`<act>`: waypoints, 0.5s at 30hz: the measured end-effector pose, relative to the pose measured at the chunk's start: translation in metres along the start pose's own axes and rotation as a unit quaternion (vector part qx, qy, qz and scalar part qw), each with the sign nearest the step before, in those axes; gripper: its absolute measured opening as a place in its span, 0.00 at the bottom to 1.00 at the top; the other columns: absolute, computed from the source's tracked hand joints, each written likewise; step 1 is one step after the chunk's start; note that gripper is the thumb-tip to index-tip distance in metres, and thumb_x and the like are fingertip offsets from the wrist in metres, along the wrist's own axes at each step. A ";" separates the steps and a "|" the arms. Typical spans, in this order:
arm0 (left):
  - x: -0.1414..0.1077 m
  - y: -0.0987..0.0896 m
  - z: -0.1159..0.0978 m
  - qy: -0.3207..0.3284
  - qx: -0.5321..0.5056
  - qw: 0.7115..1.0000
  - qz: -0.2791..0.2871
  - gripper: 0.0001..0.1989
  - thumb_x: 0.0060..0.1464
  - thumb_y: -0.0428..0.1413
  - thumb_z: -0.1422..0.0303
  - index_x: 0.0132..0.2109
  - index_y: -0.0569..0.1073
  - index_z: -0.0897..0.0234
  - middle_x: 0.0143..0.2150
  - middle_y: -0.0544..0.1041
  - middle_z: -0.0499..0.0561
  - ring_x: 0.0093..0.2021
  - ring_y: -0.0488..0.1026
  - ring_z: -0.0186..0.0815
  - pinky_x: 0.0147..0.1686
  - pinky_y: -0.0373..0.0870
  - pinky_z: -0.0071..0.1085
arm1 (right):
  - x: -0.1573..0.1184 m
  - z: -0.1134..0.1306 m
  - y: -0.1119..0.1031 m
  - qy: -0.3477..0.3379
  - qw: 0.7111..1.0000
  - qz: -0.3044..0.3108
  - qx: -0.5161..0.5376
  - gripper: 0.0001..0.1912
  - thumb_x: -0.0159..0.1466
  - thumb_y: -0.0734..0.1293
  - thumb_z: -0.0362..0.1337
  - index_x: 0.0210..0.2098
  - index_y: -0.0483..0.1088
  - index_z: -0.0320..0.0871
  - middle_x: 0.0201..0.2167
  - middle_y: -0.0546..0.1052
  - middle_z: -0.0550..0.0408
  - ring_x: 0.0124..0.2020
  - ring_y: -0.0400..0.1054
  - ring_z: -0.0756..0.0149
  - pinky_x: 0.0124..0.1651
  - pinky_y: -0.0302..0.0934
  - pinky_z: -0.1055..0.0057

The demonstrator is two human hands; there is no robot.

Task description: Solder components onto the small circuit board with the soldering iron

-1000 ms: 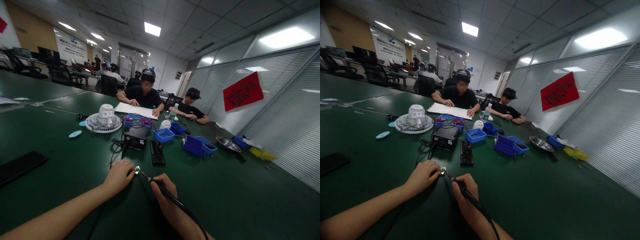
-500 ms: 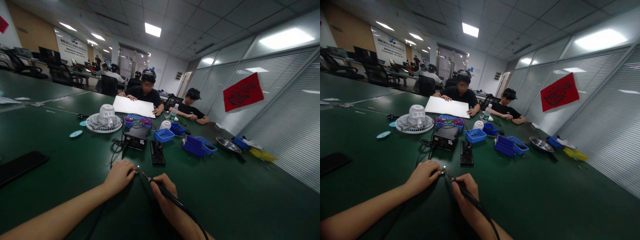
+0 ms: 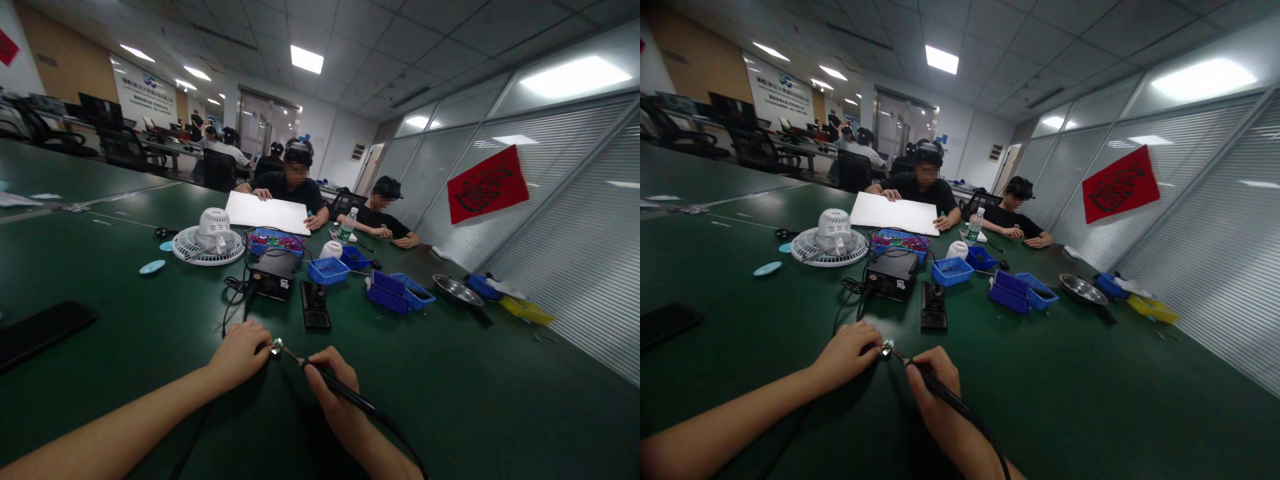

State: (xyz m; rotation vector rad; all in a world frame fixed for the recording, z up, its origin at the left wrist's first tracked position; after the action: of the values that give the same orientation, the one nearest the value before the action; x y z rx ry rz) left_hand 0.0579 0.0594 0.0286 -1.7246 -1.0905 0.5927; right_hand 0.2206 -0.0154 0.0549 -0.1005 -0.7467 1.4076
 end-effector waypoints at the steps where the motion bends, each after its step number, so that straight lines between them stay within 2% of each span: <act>1: 0.000 0.000 0.000 0.001 -0.001 1.000 0.000 0.10 0.57 0.48 0.67 0.33 0.73 0.60 0.35 0.76 0.48 0.42 0.68 0.38 0.39 0.55 0.33 | 0.000 -0.001 0.000 0.000 1.000 0.002 0.000 0.05 0.62 0.65 0.38 0.31 0.70 0.44 0.27 0.71 0.58 0.28 0.66 0.67 0.32 0.59 0.72; 7: -0.001 0.001 0.001 0.004 -0.002 1.000 -0.002 0.10 0.56 0.48 0.68 0.33 0.73 0.60 0.35 0.76 0.48 0.42 0.68 0.38 0.38 0.55 0.33 | 0.003 0.000 -0.001 -0.001 1.000 0.017 0.001 0.05 0.61 0.66 0.37 0.31 0.70 0.44 0.26 0.71 0.58 0.27 0.66 0.67 0.31 0.59 0.73; 15: -0.001 0.001 -0.002 0.012 -0.009 1.000 -0.003 0.09 0.55 0.48 0.69 0.33 0.73 0.60 0.35 0.75 0.48 0.42 0.67 0.38 0.38 0.55 0.34 | 0.009 -0.005 -0.004 0.041 0.998 0.018 0.036 0.08 0.60 0.66 0.40 0.28 0.70 0.42 0.23 0.71 0.58 0.25 0.66 0.67 0.28 0.60 0.73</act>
State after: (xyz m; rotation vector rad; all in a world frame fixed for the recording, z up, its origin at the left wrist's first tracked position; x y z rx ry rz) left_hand 0.0591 0.0573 0.0281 -1.7397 -1.0870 0.5599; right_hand 0.2268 -0.0061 0.0570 -0.1160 -0.6279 1.4545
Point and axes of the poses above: each hand's wrist, its own x-axis towards the middle knuckle, its own y-axis out of the palm, z = x × y, the point moved 8 cm from there along x, towards the middle knuckle
